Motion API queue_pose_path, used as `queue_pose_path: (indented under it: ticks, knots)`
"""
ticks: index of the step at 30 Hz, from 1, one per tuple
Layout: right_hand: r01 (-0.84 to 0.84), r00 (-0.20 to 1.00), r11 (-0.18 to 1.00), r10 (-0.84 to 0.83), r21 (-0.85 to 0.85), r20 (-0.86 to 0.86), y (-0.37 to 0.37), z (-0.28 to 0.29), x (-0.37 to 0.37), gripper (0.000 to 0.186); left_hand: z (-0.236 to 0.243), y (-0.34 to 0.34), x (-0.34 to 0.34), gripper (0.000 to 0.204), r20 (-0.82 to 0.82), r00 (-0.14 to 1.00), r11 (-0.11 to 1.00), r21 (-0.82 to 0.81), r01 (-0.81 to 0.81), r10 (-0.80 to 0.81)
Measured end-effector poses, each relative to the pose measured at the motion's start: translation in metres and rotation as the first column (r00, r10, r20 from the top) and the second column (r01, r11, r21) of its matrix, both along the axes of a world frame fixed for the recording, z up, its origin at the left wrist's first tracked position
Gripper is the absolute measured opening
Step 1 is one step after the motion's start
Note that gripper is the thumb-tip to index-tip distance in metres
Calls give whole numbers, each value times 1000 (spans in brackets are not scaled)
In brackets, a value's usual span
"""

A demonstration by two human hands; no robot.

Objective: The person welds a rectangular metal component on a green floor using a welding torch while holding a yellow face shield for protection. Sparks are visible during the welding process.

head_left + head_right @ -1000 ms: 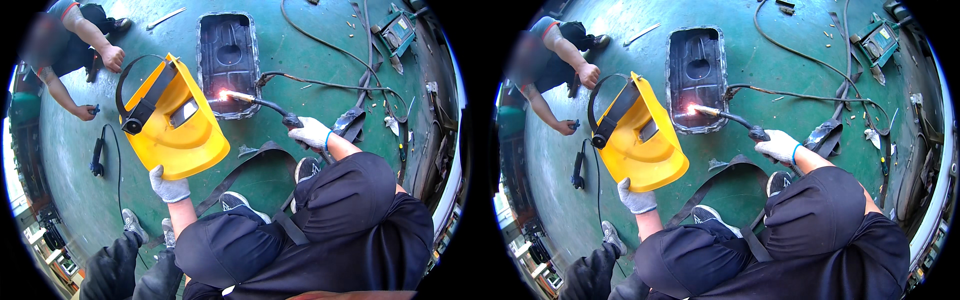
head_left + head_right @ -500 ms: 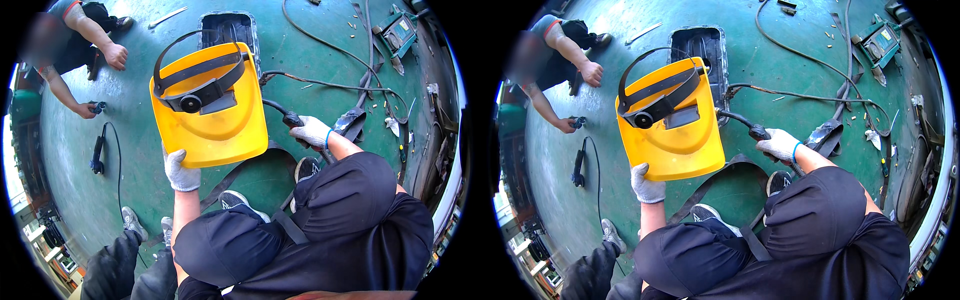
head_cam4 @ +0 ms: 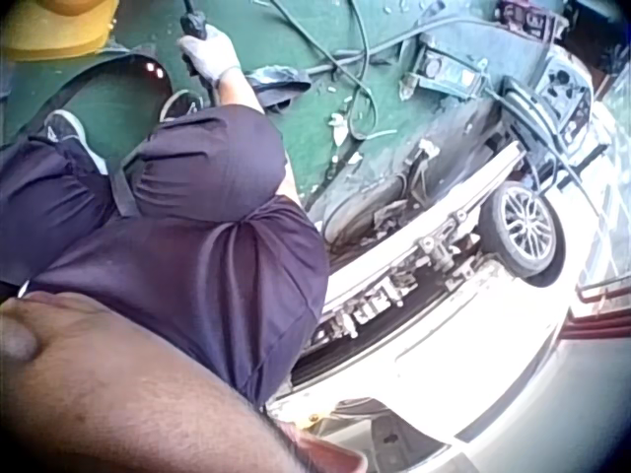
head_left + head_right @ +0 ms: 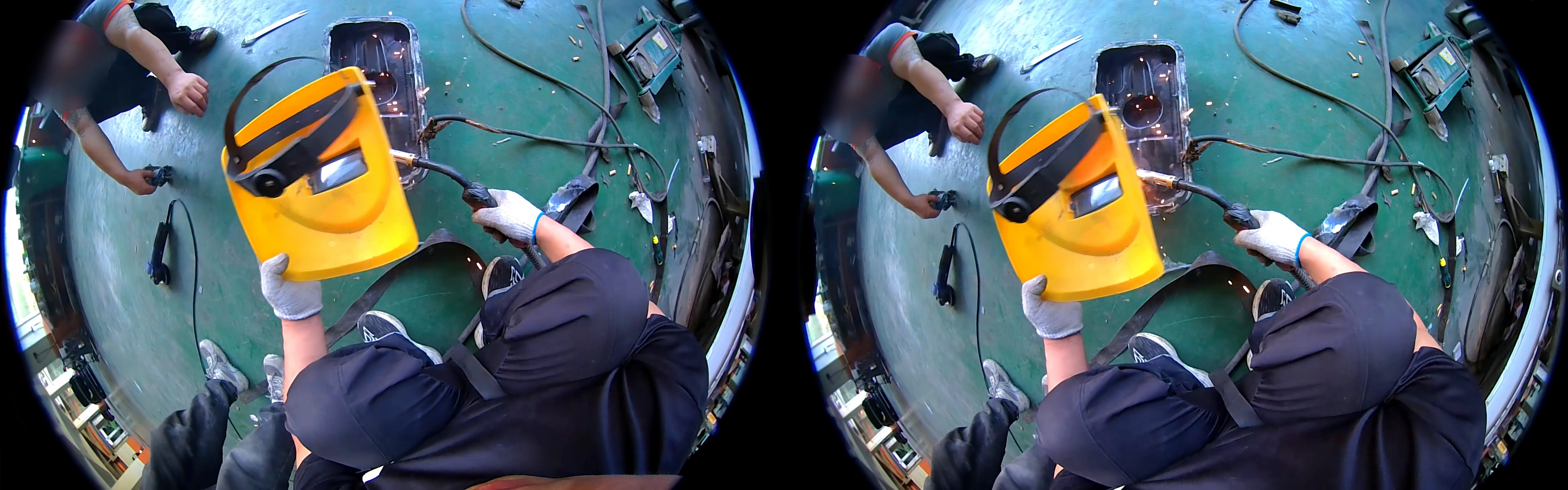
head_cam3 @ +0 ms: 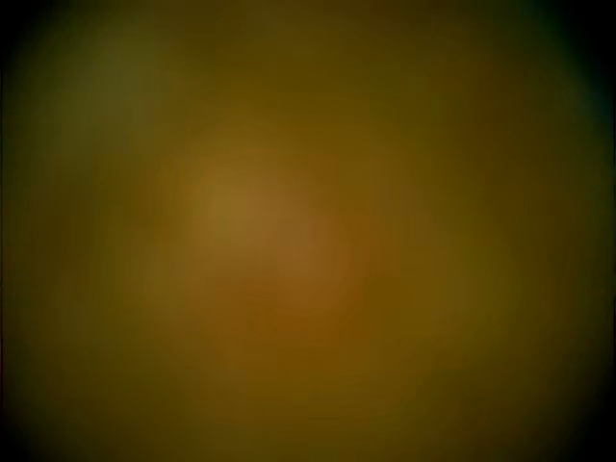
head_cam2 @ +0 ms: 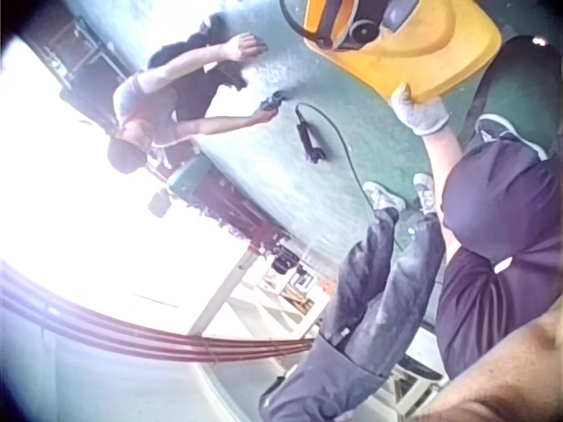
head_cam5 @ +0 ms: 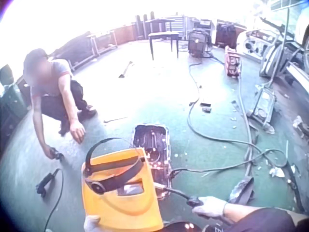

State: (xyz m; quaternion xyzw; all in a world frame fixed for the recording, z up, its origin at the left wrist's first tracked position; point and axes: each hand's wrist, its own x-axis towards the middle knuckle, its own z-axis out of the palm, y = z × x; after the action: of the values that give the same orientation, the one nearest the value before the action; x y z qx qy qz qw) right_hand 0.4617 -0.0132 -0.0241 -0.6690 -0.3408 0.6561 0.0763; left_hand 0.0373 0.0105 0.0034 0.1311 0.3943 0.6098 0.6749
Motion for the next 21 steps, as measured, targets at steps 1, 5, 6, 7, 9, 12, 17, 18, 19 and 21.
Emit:
queue_pose_path:
  ticks: [1, 5, 6, 7, 9, 12, 17, 18, 19, 21]
  knots:
    - [-4, 1000, 1000, 4, -1, 4, 0, 2, -1, 31, 0, -3, -6, 63, -4, 1000, 1000, -4, -31, 31]
    - [-5, 1000, 1000, 5, 14, -6, -2, 0, 1, 29, 1, -8, -26, 65, 9, 993, 993, 4, -115, 115]
    - [-2, 1000, 1000, 2, 14, -4, -2, -1, 1, 29, 2, -8, -30, 65, 10, 992, 992, 6, -127, 127]
    - [1, 1000, 1000, -1, 15, -2, -2, -1, 2, 29, 2, -9, -31, 67, -13, 990, 990, 23, -140, 140]
    - [0, 1000, 1000, 0, 9, -3, -2, -1, 2, 29, 4, -9, -36, 68, -2, 989, 989, 12, -150, 150]
    - [-6, 1000, 1000, 6, 5, -8, -1, -1, 2, 29, 3, -9, -36, 67, 1, 988, 988, 1, -154, 154]
    - [-20, 1000, 1000, 20, 7, 5, 0, -1, 1, 30, -3, -7, -25, 66, 29, 997, 997, -11, -73, 74]
    - [-18, 1000, 1000, 17, 5, 4, 0, 1, 1, 30, -4, -5, -19, 66, 41, 998, 999, -24, -45, 45]
    - [-15, 1000, 1000, 15, 3, 2, 1, 2, 1, 30, -5, -3, -13, 66, 52, 998, 999, -36, -16, 18]
    - [-3, 1000, 1000, 4, -6, 1, 1, 2, 0, 30, -7, 1, 2, 65, 5, 1000, 1000, -28, 13, -13]
